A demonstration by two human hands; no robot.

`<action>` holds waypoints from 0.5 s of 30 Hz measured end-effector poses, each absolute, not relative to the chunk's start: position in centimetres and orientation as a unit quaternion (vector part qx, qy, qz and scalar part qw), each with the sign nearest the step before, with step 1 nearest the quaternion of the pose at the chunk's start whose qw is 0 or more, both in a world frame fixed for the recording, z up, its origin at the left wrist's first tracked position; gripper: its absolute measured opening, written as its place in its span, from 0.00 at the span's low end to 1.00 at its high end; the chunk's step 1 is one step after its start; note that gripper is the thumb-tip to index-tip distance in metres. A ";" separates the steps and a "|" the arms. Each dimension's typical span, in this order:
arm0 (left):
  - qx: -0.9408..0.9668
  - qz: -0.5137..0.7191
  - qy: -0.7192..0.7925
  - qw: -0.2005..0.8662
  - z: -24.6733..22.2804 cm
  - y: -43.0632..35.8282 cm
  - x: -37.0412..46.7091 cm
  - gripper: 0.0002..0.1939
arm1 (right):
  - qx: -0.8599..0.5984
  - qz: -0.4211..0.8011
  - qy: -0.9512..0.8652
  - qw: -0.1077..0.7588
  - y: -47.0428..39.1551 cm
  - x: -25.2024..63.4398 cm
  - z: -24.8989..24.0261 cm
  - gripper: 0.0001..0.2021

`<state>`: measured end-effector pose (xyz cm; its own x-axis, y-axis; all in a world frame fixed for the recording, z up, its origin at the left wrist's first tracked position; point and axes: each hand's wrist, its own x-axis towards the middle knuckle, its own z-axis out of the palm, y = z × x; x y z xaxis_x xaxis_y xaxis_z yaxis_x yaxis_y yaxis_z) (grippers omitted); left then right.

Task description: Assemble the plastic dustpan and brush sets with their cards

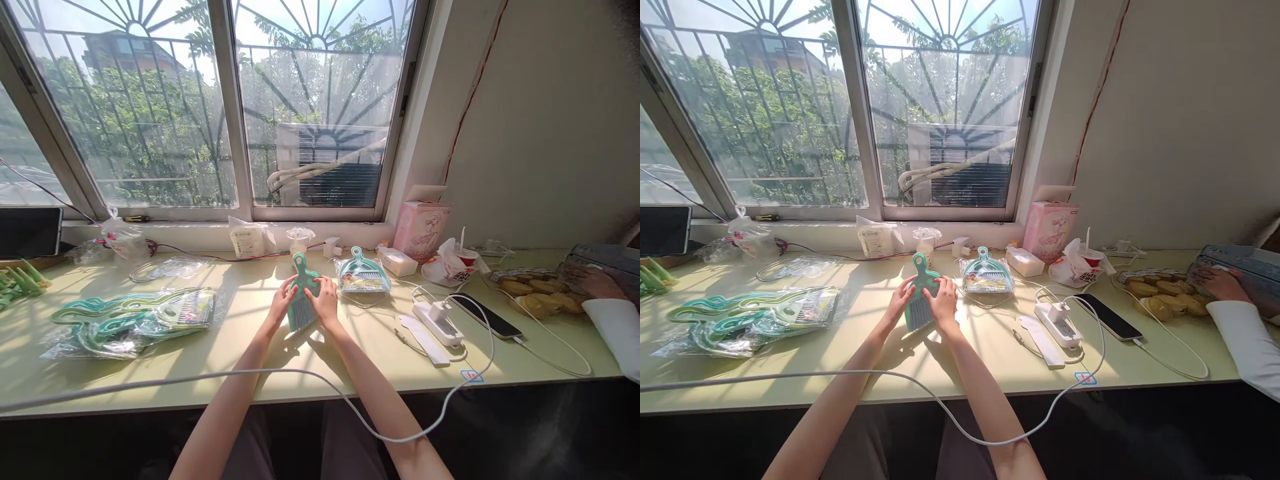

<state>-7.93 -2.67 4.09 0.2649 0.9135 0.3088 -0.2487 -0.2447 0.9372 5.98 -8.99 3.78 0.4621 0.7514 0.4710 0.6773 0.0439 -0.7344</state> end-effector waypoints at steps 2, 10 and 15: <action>0.601 0.524 0.265 0.542 3.8 -2.8 -7.7 0.31 | -0.695 0.018 -0.515 0.502 -9.1 6.0 4.1 0.10; 0.616 0.520 0.262 0.530 4.2 -3.2 -7.5 0.34 | -0.698 0.055 -0.498 0.512 -8.8 5.8 5.8 0.03; 0.504 0.599 0.352 0.513 4.6 -0.9 -10.3 0.20 | -0.647 0.120 -0.520 0.545 -9.3 6.9 6.5 0.04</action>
<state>-10.33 -0.87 4.62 0.0335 0.9693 0.2434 -0.2597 -0.2267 0.9387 6.93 -9.28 6.54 0.4309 0.8033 0.4111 0.5415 0.1343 -0.8299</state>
